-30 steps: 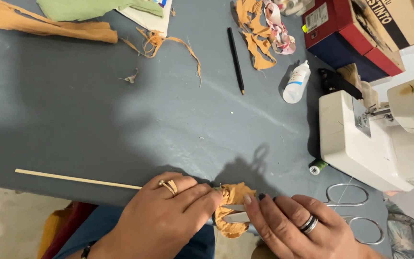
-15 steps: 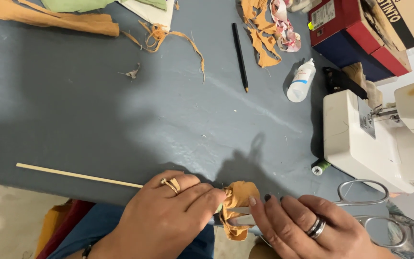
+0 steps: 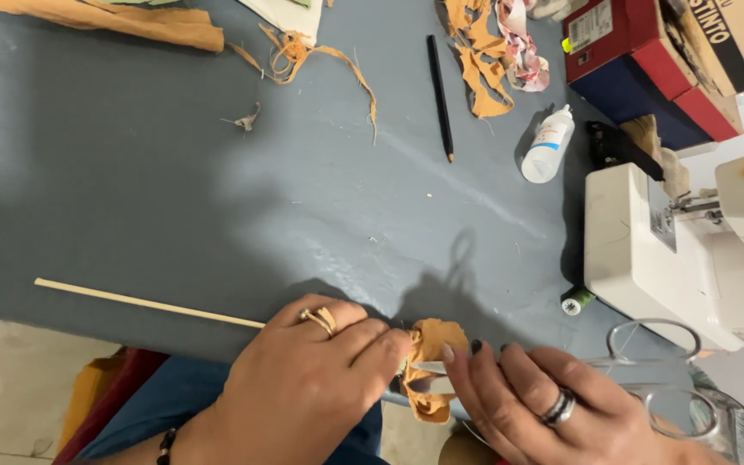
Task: The person is constructing a decorative flower by gluing fabric strips to a wooden stick and trimming the fabric with scissors.
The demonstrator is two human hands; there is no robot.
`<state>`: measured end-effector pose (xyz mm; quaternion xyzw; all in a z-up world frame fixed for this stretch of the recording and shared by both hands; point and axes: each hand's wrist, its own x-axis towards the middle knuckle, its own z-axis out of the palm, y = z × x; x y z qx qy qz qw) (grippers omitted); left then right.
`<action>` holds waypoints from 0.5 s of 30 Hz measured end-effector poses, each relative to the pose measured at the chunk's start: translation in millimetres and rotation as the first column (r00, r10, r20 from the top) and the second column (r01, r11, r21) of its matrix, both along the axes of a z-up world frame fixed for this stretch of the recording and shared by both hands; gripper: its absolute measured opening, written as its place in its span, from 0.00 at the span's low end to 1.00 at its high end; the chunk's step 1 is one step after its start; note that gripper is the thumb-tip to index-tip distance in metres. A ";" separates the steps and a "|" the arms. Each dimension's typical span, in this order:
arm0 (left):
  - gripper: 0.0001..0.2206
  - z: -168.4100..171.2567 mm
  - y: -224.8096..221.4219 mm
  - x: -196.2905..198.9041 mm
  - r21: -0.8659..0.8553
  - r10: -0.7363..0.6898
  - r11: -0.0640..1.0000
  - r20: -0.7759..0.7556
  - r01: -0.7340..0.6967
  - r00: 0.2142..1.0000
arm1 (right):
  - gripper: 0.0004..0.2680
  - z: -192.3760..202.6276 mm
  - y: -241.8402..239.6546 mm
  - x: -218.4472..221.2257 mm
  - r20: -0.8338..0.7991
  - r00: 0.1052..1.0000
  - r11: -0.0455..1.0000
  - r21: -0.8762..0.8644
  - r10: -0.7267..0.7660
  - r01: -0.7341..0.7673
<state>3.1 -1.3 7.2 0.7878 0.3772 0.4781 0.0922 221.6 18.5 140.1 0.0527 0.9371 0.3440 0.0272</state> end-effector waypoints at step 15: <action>0.05 -5.8 -5.0 -3.4 -0.013 -0.076 0.997 0.000 0.076 0.997 | 0.06 10.7 -10.1 6.2 0.099 0.991 0.991 -0.090 -0.092 0.101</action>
